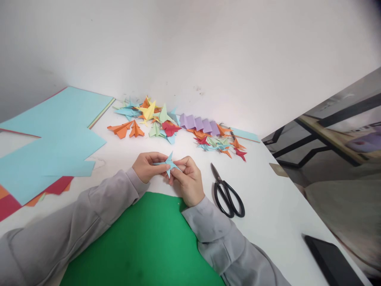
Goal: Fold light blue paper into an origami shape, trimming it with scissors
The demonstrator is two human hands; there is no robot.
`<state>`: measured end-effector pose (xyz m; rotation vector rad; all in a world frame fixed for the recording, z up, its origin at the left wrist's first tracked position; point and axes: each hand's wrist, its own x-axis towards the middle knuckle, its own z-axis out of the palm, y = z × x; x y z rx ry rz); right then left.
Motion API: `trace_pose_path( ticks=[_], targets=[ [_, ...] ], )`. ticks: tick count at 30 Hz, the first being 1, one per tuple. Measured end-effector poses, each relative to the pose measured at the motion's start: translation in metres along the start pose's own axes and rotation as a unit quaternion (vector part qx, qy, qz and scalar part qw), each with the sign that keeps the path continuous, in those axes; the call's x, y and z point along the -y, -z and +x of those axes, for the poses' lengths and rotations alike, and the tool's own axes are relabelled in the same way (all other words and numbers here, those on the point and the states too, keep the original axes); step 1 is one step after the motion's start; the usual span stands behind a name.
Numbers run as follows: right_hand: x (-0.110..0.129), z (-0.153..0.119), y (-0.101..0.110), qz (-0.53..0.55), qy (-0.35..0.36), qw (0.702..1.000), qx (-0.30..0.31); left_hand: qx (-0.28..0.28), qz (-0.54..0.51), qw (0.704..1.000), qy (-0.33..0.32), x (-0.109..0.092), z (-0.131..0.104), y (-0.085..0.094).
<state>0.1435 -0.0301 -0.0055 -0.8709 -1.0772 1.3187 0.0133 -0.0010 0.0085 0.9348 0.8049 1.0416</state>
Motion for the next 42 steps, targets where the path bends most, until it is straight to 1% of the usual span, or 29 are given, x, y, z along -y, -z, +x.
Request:
trace_pose_path(
  ticks=[6,10,18,22,27,29,31,35,37,39,42],
  targets=[
    [0.0,-0.001,0.0,-0.015,0.005,1.0,-0.007,-0.011,-0.007,1.0,0.02,-0.002,0.0,-0.002],
    [0.001,-0.001,-0.001,-0.019,0.009,1.0,-0.009,-0.008,-0.015,1.0,0.001,-0.001,0.0,-0.001],
    [0.001,-0.001,0.001,-0.007,-0.008,1.0,0.013,0.0,-0.014,1.0,0.008,-0.002,0.001,0.001],
    [-0.001,-0.001,0.003,0.013,-0.007,0.999,0.032,-0.016,-0.011,1.0,-0.007,-0.004,0.0,0.0],
    [0.002,0.0,0.0,-0.061,-0.006,0.998,0.003,-0.038,0.008,0.999,-0.005,-0.006,-0.001,-0.003],
    [0.003,-0.001,-0.001,-0.069,-0.001,0.998,-0.003,-0.045,0.007,0.999,-0.008,-0.005,0.0,-0.002],
    [0.003,0.0,0.0,-0.053,-0.003,0.999,-0.01,-0.043,0.004,0.999,-0.013,-0.003,0.0,0.0],
    [0.002,0.002,0.002,0.014,-0.025,0.999,-0.028,-0.018,-0.007,1.0,-0.022,0.003,0.003,0.005],
    [0.002,0.003,0.003,0.039,-0.038,0.998,-0.023,-0.014,-0.013,0.999,-0.029,0.005,0.004,0.006],
    [0.002,0.003,0.004,0.043,-0.05,0.998,-0.013,-0.014,-0.013,0.999,-0.034,0.005,0.004,0.007],
    [0.003,0.004,0.006,0.019,-0.063,0.998,0.005,-0.015,-0.003,0.999,-0.037,0.002,0.004,0.007]
  ],
)
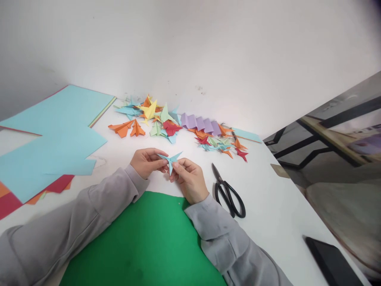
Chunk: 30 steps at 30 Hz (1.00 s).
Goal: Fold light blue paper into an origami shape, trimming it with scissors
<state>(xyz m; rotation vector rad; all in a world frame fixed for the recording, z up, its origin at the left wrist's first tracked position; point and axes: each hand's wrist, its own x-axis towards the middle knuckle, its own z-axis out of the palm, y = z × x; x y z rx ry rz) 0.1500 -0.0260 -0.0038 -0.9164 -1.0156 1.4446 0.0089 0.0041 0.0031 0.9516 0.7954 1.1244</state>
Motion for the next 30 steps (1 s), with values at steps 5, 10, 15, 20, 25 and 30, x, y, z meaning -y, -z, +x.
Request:
trace_pose_path(
  ticks=[5,10,15,20,25,30],
  targets=[
    [0.001,0.001,0.004,-0.04,-0.033,0.998,0.045,0.015,0.026,0.999,0.023,-0.006,0.002,0.006],
    [0.001,0.003,0.007,-0.036,-0.042,0.996,0.066,0.036,0.016,0.999,0.032,-0.005,0.004,0.01],
    [0.002,0.004,0.007,-0.021,-0.059,0.996,0.063,0.026,0.019,0.999,0.013,-0.008,0.003,0.005],
    [0.003,0.003,0.005,-0.016,-0.072,0.996,0.052,0.015,0.038,0.999,0.014,-0.011,0.003,0.002],
    [0.003,0.003,0.006,-0.005,-0.088,0.994,0.059,0.015,0.035,0.999,0.018,-0.01,0.004,0.004],
    [0.003,0.004,0.006,-0.005,-0.095,0.993,0.068,0.012,0.015,0.999,0.036,-0.013,0.001,0.002]
  ],
)
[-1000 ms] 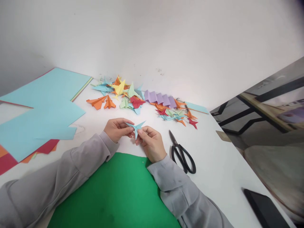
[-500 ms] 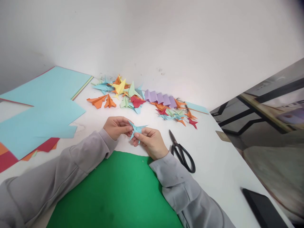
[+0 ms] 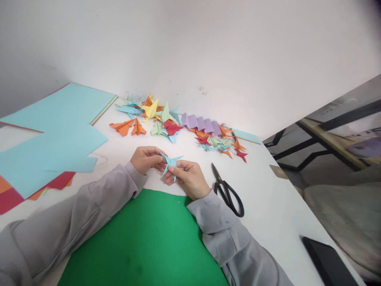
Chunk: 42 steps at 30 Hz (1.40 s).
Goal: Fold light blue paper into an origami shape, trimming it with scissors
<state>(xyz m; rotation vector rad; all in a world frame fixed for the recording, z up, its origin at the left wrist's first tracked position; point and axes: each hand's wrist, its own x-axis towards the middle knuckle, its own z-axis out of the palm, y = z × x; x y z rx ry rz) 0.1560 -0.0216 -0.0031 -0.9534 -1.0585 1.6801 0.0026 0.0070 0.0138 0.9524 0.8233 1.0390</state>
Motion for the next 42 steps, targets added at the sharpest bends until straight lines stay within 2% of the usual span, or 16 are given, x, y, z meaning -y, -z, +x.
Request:
trace_pose_path(
  ticks=[6,16,22,28,35,42],
  targets=[
    [0.001,0.0,-0.001,-0.003,-0.001,1.0,-0.004,-0.035,0.056,0.998,-0.009,0.003,0.0,-0.006],
    [0.005,-0.001,0.0,0.018,-0.021,1.0,0.009,-0.058,0.05,0.997,-0.003,0.006,0.002,-0.004],
    [0.008,0.0,0.001,0.042,-0.049,0.998,0.005,-0.055,0.035,0.998,-0.004,0.007,0.002,-0.002],
    [0.009,0.001,0.004,0.063,-0.059,0.996,-0.004,-0.026,-0.008,0.999,-0.043,0.009,0.002,0.0],
    [0.011,0.001,0.002,0.06,-0.055,0.997,0.005,-0.02,0.018,1.0,0.004,0.002,0.0,-0.002],
    [0.011,0.001,0.001,0.03,-0.056,0.998,-0.004,-0.004,0.041,0.999,0.015,0.001,-0.001,-0.004]
  ],
)
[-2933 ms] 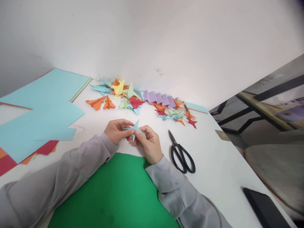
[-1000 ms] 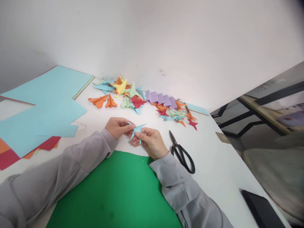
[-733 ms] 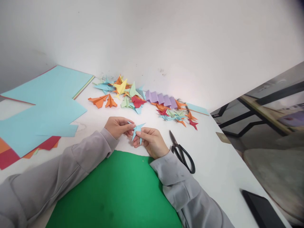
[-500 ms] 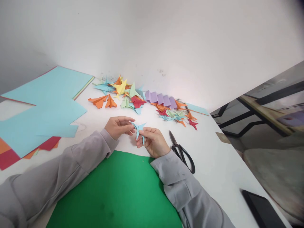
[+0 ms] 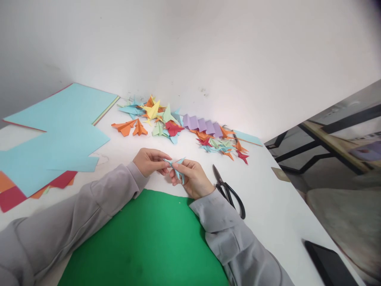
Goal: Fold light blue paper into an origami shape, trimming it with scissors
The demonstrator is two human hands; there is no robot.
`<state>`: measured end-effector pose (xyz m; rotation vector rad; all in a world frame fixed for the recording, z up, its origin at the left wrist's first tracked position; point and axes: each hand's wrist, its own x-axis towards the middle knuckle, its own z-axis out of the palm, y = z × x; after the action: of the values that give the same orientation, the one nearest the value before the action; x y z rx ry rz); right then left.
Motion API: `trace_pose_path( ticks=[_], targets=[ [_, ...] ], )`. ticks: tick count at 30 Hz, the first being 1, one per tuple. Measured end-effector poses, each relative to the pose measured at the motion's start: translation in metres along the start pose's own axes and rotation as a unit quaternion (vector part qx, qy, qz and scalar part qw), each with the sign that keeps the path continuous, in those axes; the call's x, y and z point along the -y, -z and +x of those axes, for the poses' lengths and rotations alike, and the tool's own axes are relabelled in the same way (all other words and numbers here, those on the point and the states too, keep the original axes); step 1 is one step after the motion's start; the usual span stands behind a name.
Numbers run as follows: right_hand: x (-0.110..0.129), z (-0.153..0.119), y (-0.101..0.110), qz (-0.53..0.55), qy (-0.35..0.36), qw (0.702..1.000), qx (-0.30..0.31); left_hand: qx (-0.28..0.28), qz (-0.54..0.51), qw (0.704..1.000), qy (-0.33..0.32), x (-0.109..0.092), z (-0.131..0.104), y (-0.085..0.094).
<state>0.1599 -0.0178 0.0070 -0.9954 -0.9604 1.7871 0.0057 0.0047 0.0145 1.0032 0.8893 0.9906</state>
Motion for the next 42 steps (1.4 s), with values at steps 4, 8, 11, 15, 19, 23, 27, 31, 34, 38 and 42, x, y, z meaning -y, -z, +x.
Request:
trace_pose_path(
  ticks=[4,8,11,15,19,23,27,31,34,38,42],
  targets=[
    [-0.002,-0.001,0.003,0.047,0.039,0.998,-0.001,-0.018,-0.032,0.999,0.015,0.002,0.004,0.004],
    [-0.005,-0.004,0.002,0.029,0.118,0.993,-0.001,-0.035,-0.045,0.998,0.003,0.004,0.007,0.006],
    [-0.007,-0.005,0.001,-0.019,0.151,0.988,0.009,-0.036,-0.027,0.999,-0.002,0.005,0.008,0.006],
    [-0.008,-0.005,0.004,-0.033,0.149,0.988,0.037,-0.041,-0.019,0.999,-0.003,0.003,0.007,0.005],
    [-0.011,-0.002,0.007,-0.059,0.138,0.989,0.017,-0.025,0.007,1.0,0.0,-0.001,0.004,0.002],
    [-0.013,-0.001,0.006,-0.031,0.123,0.992,-0.02,-0.014,0.017,1.0,-0.005,-0.004,0.002,-0.001],
    [-0.009,-0.003,0.002,0.013,0.096,0.994,-0.05,-0.004,0.004,1.0,-0.001,-0.004,0.001,-0.001],
    [-0.006,-0.003,0.0,0.045,0.078,0.993,-0.071,-0.001,-0.017,1.0,0.014,-0.003,0.0,-0.001],
    [-0.005,-0.001,0.002,0.063,0.063,0.993,-0.072,-0.001,-0.029,0.999,0.023,-0.003,0.0,-0.002],
    [-0.004,0.0,0.005,0.088,0.05,0.993,-0.06,0.003,-0.045,0.998,0.032,-0.003,-0.001,-0.003],
    [-0.003,-0.001,0.004,0.088,0.05,0.993,-0.054,0.004,-0.016,1.0,0.005,-0.004,-0.003,-0.004]
  ],
)
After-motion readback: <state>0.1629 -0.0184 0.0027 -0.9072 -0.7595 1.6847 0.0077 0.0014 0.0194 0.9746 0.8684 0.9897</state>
